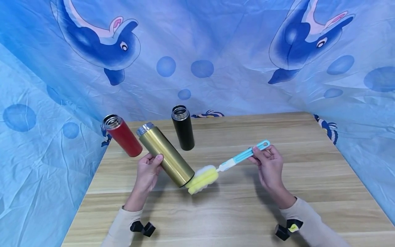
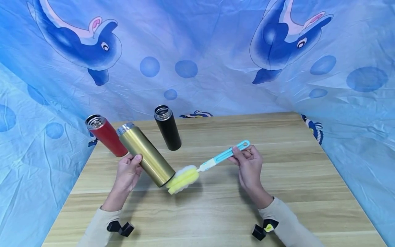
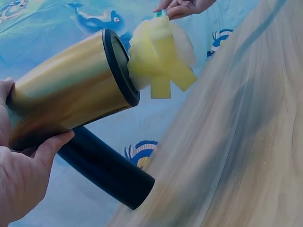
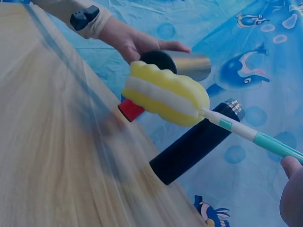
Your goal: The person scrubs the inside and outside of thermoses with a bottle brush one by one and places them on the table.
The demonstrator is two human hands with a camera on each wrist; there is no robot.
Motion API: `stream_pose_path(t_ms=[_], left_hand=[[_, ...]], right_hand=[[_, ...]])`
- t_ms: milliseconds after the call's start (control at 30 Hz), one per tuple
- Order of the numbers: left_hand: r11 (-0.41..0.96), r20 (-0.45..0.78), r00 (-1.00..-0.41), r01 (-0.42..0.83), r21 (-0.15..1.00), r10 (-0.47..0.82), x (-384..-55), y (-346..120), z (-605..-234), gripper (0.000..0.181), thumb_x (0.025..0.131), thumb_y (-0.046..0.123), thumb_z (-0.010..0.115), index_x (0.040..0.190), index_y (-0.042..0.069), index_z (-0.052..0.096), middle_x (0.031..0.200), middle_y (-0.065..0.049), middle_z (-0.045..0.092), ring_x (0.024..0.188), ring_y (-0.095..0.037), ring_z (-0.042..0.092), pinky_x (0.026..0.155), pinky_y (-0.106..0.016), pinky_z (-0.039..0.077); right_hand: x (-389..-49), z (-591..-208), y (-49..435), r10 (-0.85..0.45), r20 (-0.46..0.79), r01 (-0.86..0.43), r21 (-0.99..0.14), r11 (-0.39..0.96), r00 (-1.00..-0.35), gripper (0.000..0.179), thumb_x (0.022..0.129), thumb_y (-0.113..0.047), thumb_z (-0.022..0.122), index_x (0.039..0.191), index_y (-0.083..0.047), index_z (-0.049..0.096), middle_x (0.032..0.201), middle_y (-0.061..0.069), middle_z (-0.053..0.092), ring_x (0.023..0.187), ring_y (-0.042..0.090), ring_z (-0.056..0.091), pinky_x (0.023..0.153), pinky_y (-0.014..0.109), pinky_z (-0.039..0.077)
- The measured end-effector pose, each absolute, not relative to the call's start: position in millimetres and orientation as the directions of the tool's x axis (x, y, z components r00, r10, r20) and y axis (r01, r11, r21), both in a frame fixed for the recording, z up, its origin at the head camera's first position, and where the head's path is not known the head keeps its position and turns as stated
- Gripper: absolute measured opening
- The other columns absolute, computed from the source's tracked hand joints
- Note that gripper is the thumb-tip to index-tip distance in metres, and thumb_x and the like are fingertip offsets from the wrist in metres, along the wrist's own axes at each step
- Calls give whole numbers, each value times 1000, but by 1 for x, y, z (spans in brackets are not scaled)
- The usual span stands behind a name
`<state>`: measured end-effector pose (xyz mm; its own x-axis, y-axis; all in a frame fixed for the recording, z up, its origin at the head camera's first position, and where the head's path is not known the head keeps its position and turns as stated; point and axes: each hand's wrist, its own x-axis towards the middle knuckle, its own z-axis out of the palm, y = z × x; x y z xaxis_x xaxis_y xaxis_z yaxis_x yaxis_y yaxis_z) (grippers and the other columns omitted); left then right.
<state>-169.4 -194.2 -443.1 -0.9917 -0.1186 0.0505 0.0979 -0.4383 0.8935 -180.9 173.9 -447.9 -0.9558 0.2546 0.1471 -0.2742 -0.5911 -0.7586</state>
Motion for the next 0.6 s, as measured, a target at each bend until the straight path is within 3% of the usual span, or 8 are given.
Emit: stream_pose_path(t_ms=[133, 300, 467, 600], left_hand=[[-400, 42, -988, 98, 911, -148, -173, -196, -443, 21, 92, -10, 61, 101, 7, 68, 90, -3, 71, 82, -12, 69, 75, -23, 60], [-234, 71, -978, 117, 965, -197, -178, -203, -439, 22, 90, -11, 67, 103, 7, 69, 87, -1, 74, 78, -11, 71, 67, -21, 59], [17, 175, -956, 176, 984, -237, -186, -215, -433, 31, 86, -3, 77, 114, 2, 67, 92, 4, 76, 85, -11, 73, 75, -24, 61], [131, 229, -934, 199, 971, -275, -197, -225, -431, 40, 83, 6, 84, 119, 3, 66, 97, 5, 75, 88, -9, 72, 78, -21, 60]], right_hand=[[-180, -448, 175, 255, 130, -264, -745, -612, -958, 12, 92, 12, 66, 96, 3, 59, 82, 14, 76, 73, 20, 76, 67, 27, 61], [-181, -445, 183, 272, 96, -253, -731, -634, -958, 13, 92, 12, 66, 95, 3, 57, 80, 13, 75, 70, 19, 75, 65, 26, 61], [-185, -440, 195, 304, 71, -258, -727, -637, -950, 13, 91, 12, 67, 92, 3, 58, 78, 14, 75, 67, 18, 74, 64, 25, 60], [-188, -435, 205, 330, 64, -269, -733, -625, -942, 14, 89, 12, 70, 91, 5, 58, 80, 15, 75, 69, 20, 76, 66, 26, 60]])
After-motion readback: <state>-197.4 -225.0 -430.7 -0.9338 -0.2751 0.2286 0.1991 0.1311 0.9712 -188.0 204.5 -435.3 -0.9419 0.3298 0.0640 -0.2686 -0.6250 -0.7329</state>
